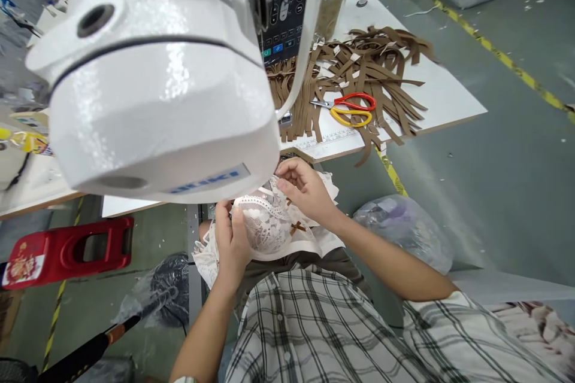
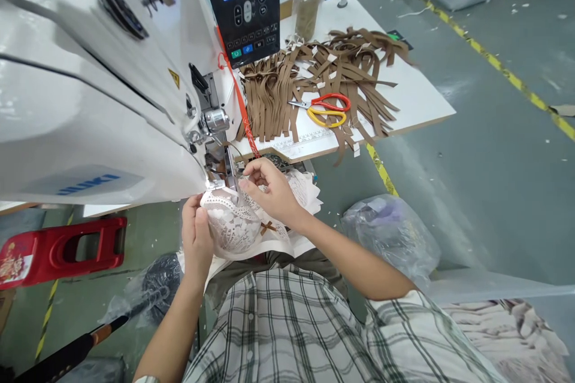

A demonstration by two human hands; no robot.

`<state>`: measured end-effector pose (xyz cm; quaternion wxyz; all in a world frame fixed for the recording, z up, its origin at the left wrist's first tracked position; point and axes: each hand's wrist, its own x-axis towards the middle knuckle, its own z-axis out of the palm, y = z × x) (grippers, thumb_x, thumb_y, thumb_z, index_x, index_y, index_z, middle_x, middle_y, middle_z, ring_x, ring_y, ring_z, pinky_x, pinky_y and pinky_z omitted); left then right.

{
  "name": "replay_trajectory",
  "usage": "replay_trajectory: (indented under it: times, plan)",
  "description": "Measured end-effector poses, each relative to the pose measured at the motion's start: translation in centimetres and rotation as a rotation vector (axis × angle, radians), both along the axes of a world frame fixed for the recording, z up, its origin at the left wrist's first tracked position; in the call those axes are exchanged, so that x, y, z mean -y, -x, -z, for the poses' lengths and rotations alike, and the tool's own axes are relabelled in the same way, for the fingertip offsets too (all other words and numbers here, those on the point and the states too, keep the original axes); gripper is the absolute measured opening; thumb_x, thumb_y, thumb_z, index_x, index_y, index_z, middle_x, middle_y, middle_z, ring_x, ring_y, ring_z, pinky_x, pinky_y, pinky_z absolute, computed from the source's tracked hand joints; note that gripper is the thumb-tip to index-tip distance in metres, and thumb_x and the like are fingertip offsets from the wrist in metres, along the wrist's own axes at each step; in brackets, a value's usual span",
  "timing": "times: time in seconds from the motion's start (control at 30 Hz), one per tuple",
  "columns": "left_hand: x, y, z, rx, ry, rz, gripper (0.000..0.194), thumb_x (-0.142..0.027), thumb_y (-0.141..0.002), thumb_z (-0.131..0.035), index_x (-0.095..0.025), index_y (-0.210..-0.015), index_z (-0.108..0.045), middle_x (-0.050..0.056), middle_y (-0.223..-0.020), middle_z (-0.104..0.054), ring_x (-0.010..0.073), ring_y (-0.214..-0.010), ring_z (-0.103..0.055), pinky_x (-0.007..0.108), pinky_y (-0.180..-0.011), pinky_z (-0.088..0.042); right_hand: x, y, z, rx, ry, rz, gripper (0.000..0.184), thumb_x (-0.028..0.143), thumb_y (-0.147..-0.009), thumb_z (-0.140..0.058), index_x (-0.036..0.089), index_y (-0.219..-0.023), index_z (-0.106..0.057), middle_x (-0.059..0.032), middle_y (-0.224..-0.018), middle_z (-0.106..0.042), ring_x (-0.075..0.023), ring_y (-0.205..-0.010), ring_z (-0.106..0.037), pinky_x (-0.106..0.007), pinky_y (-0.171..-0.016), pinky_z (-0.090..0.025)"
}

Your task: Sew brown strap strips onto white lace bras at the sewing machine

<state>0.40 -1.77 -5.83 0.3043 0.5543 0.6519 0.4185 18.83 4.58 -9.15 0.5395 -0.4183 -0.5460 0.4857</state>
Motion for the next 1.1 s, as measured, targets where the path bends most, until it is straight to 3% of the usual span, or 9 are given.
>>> replay_trajectory:
  times: [0.3, 0.5, 0.63, 0.73, 0.83, 0.97, 1.1]
  plan:
    - [0.0, 0.1, 0.1, 0.01, 0.002, -0.038, 0.039, -0.048, -0.102, -0.041, -0.021, -0.122, -0.06, 0.009, -0.126, -0.061, 0.0219, -0.116, -0.057, 0.032, -0.097, -0.046, 1.8, 0.0, 0.2, -0.044, 0.057, -0.112, 0.028, 0.047, -0.088, -0.067, 0.022, -0.094, -0.056, -0.0022, -0.091, -0.056, -0.0145, -0.079, -0.055, -0.029, -0.071, -0.047]
    - [-0.6, 0.2, -0.2, 0.041, -0.015, 0.017, 0.039, -0.049, -0.102, -0.039, -0.021, -0.118, -0.06, 0.009, -0.119, -0.063, 0.0219, -0.112, -0.058, 0.033, -0.098, -0.045, 2.7, 0.6, -0.1, -0.006, 0.095, -0.139, 0.034, 0.052, -0.087, -0.067, 0.022, -0.097, -0.055, -0.0026, -0.093, -0.056, -0.0153, -0.082, -0.054, -0.029, -0.072, -0.045]
    - [-1.5, 0.8, -0.6, 0.097, 0.068, 0.134, 0.042, -0.053, -0.094, -0.053, -0.019, -0.118, -0.056, 0.01, -0.113, -0.065, 0.0236, -0.105, -0.063, 0.034, -0.091, -0.049, 4.4, 1.1, -0.4, -0.064, 0.294, -0.197, 0.036, 0.055, -0.088, -0.065, 0.022, -0.091, -0.051, 0.0009, -0.083, -0.05, -0.0126, -0.071, -0.048, -0.025, -0.059, -0.038]
    - [-1.2, 1.7, -1.5, 0.089, 0.292, 0.225, 0.05, -0.052, -0.086, -0.065, -0.019, -0.122, -0.052, 0.004, -0.091, -0.069, 0.02, -0.08, -0.065, 0.028, -0.068, -0.049, 6.0, 1.2, -0.2, -0.267, 0.532, -0.411, 0.044, 0.059, -0.081, -0.071, 0.022, -0.094, -0.051, 0.0013, -0.084, -0.052, -0.0124, -0.072, -0.051, -0.024, -0.061, -0.042]
    - [0.1, 2.5, -2.8, -0.078, 0.428, 0.385, 0.034, -0.05, -0.088, -0.063, -0.019, -0.101, -0.06, -0.001, -0.072, -0.063, 0.0146, -0.062, -0.056, 0.023, -0.055, -0.038, 6.9, 1.0, 0.1, -0.513, 0.753, -0.583, 0.06, 0.064, -0.07, -0.078, 0.024, -0.107, -0.054, -0.0019, -0.101, -0.058, -0.0145, -0.082, -0.058, -0.026, -0.068, -0.049]
    - [2.1, 2.9, -3.5, -0.248, 0.411, 0.64, 0.035, -0.044, -0.094, -0.053, -0.018, -0.07, -0.051, -0.004, -0.06, -0.046, 0.0105, -0.056, -0.04, 0.024, -0.052, -0.027, 6.7, 1.0, 0.2, -0.683, 0.815, -0.464, 0.049, 0.059, -0.072, -0.08, 0.022, -0.098, -0.061, 0.0013, -0.087, -0.055, -0.0074, -0.068, -0.048, -0.019, -0.062, -0.045]
    - [3.2, 3.3, -3.1, -0.43, 0.364, 0.736, 0.04, -0.039, -0.094, -0.052, -0.019, -0.063, -0.036, -0.005, -0.056, -0.037, 0.0096, -0.054, -0.034, 0.026, -0.053, -0.021, 6.8, 1.1, -0.4, -0.658, 0.793, -0.457, 0.035, 0.043, -0.072, -0.084, 0.021, -0.088, -0.061, 0.0064, -0.069, -0.045, -0.004, -0.053, -0.031, -0.017, -0.049, -0.029]
